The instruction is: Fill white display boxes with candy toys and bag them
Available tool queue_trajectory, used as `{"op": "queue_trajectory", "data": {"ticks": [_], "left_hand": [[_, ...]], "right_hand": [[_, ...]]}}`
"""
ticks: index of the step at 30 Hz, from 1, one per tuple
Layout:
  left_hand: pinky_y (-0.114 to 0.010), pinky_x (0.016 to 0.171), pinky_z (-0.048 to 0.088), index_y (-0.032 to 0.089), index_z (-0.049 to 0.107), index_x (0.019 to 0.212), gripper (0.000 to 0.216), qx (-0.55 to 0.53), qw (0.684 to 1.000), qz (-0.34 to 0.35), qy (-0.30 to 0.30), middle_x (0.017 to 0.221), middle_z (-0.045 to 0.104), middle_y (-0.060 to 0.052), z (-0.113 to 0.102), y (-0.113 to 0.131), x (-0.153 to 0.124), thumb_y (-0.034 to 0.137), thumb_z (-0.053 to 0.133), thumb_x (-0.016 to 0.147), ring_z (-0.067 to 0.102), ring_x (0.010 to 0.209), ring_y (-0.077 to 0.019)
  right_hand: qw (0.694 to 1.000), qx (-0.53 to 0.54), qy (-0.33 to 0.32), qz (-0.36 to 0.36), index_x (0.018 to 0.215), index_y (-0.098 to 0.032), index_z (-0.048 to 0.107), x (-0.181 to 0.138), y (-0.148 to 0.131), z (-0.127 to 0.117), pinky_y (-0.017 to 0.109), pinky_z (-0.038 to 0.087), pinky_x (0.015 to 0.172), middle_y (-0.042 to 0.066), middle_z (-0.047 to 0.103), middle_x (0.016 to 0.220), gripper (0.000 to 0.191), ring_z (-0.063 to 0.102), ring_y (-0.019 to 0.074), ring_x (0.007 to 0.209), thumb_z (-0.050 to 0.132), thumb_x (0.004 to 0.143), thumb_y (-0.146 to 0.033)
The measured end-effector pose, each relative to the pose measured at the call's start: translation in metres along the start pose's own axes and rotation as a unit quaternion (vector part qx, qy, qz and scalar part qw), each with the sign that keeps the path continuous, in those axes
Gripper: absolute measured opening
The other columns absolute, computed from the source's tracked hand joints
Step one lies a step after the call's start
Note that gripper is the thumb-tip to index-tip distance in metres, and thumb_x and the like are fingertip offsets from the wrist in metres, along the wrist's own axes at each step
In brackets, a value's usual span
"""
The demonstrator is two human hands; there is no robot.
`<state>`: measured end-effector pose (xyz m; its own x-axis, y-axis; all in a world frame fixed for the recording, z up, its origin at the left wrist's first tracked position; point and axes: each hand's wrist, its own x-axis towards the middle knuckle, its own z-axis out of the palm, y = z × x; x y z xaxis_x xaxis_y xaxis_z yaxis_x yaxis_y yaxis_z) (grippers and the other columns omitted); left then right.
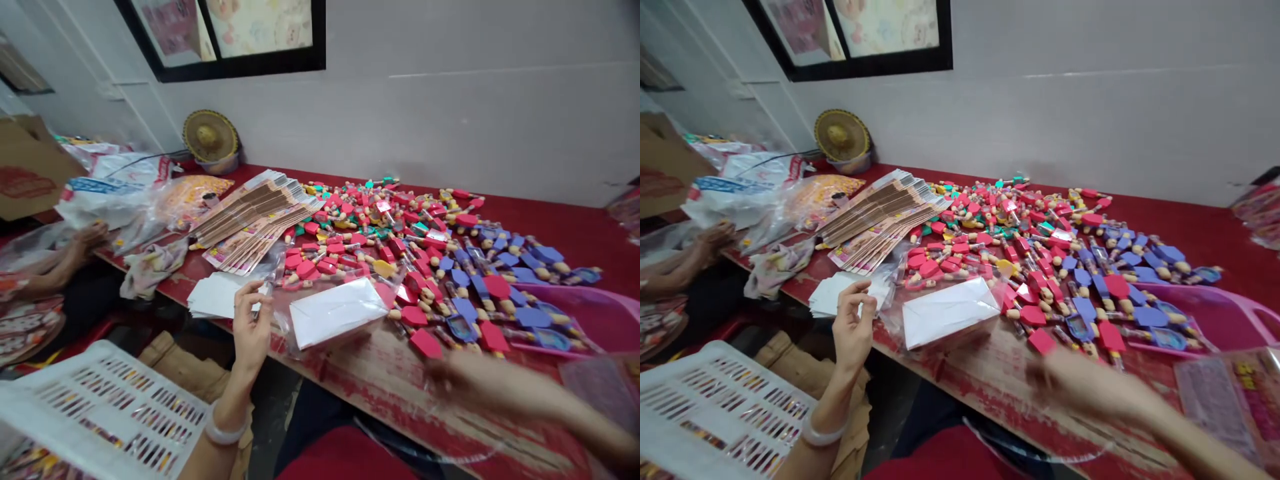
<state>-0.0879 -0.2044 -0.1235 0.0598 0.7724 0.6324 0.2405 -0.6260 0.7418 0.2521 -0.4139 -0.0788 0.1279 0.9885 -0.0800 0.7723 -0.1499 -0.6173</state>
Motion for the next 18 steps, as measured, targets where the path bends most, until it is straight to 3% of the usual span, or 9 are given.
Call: {"op": "queue_trajectory", "data": {"ticks": [1,2,3,5,7,9,11,14,18], "left_hand": [[-0.039,0.11,0.04,0.022,0.061,0.09,0.015,0.009,1.0,-0.009,0.009,0.122,0.061,-0.008,-0.002,0.0,-0.001,0.035,0.061,0.097,0.057,0.123,-0.0209],[-0.039,0.109,0.041,0.021,0.059,0.09,0.019,0.01,0.999,-0.026,0.015,0.123,0.061,-0.009,-0.003,0.0,-0.002,0.039,0.061,0.097,0.058,0.122,-0.0213],[-0.039,0.107,0.043,0.021,0.057,0.09,0.023,0.003,0.999,-0.051,0.016,0.126,0.061,-0.01,-0.004,0.0,-0.003,0.043,0.06,0.098,0.06,0.121,-0.0219],[-0.04,0.104,0.046,0.022,0.052,0.092,0.029,-0.026,0.993,-0.112,0.001,0.126,0.064,-0.012,-0.004,0.001,-0.003,0.05,0.055,0.098,0.065,0.116,-0.0227],[-0.042,0.101,0.049,0.023,0.046,0.093,0.033,-0.047,0.985,-0.165,-0.023,0.11,0.072,-0.01,-0.003,0.001,0.0,0.056,0.051,0.099,0.071,0.105,-0.0228],[-0.042,0.096,0.052,0.025,0.041,0.094,0.035,-0.059,0.98,-0.188,-0.037,0.08,0.072,-0.002,-0.001,0.0,0.007,0.059,0.048,0.099,0.074,0.088,-0.0221],[-0.039,0.083,0.056,0.026,0.037,0.094,0.037,-0.087,0.977,-0.189,-0.04,0.059,0.063,0.006,0.002,-0.003,0.015,0.062,0.046,0.099,0.072,0.068,-0.0203],[-0.029,0.057,0.052,0.027,0.034,0.094,0.04,-0.113,0.972,-0.199,-0.051,0.051,0.054,0.011,0.003,-0.003,0.019,0.064,0.045,0.098,0.062,0.047,-0.0167],[-0.025,0.051,0.048,0.026,0.035,0.091,0.037,-0.065,0.961,-0.256,-0.081,0.053,0.057,0.009,-0.009,0.007,-0.008,0.061,0.045,0.099,0.059,0.045,-0.0142]], "right_hand": [[1.0,0.023,0.014,-0.01,0.092,-0.024,0.072,0.024,-0.001,-0.016,0.031,0.052,0.061,0.006,0.072,0.082,0.024,0.066,0.0216,0.067,0.069,0.079,-0.044],[0.996,0.048,0.07,-0.019,0.106,-0.025,0.07,0.049,-0.002,-0.03,0.034,0.055,0.072,0.009,0.073,0.101,0.031,0.069,0.0246,0.085,0.069,0.08,-0.043],[0.991,0.096,0.082,-0.051,0.117,-0.026,0.068,0.073,-0.004,-0.041,0.036,0.055,0.083,0.012,0.069,0.121,0.044,0.067,0.0275,0.104,0.073,0.076,-0.042],[0.978,0.183,0.001,-0.105,0.121,-0.025,0.067,0.114,-0.006,-0.053,0.038,0.051,0.099,0.011,0.059,0.142,0.05,0.057,0.0279,0.127,0.078,0.074,-0.041],[0.952,0.249,-0.126,-0.126,0.1,-0.021,0.073,0.14,-0.003,-0.051,0.038,0.051,0.099,0.012,0.066,0.133,0.033,0.06,0.0271,0.123,0.078,0.076,-0.042],[0.935,0.291,-0.167,-0.11,0.08,-0.021,0.073,0.153,0.003,-0.039,0.036,0.055,0.087,0.011,0.075,0.105,0.025,0.068,0.0258,0.101,0.077,0.078,-0.046],[0.936,0.323,-0.107,-0.093,0.074,-0.023,0.072,0.153,0.01,-0.024,0.034,0.057,0.075,0.008,0.075,0.081,0.029,0.069,0.0235,0.079,0.076,0.08,-0.051],[0.947,0.311,0.033,-0.08,0.076,-0.024,0.069,0.133,0.012,-0.003,0.033,0.054,0.065,0.004,0.069,0.067,0.035,0.063,0.0205,0.062,0.07,0.085,-0.058],[0.96,0.243,0.123,-0.058,0.081,-0.022,0.062,0.075,0.005,0.026,0.03,0.05,0.061,0.002,0.065,0.064,0.041,0.061,0.0182,0.059,0.059,0.094,-0.061]]}}
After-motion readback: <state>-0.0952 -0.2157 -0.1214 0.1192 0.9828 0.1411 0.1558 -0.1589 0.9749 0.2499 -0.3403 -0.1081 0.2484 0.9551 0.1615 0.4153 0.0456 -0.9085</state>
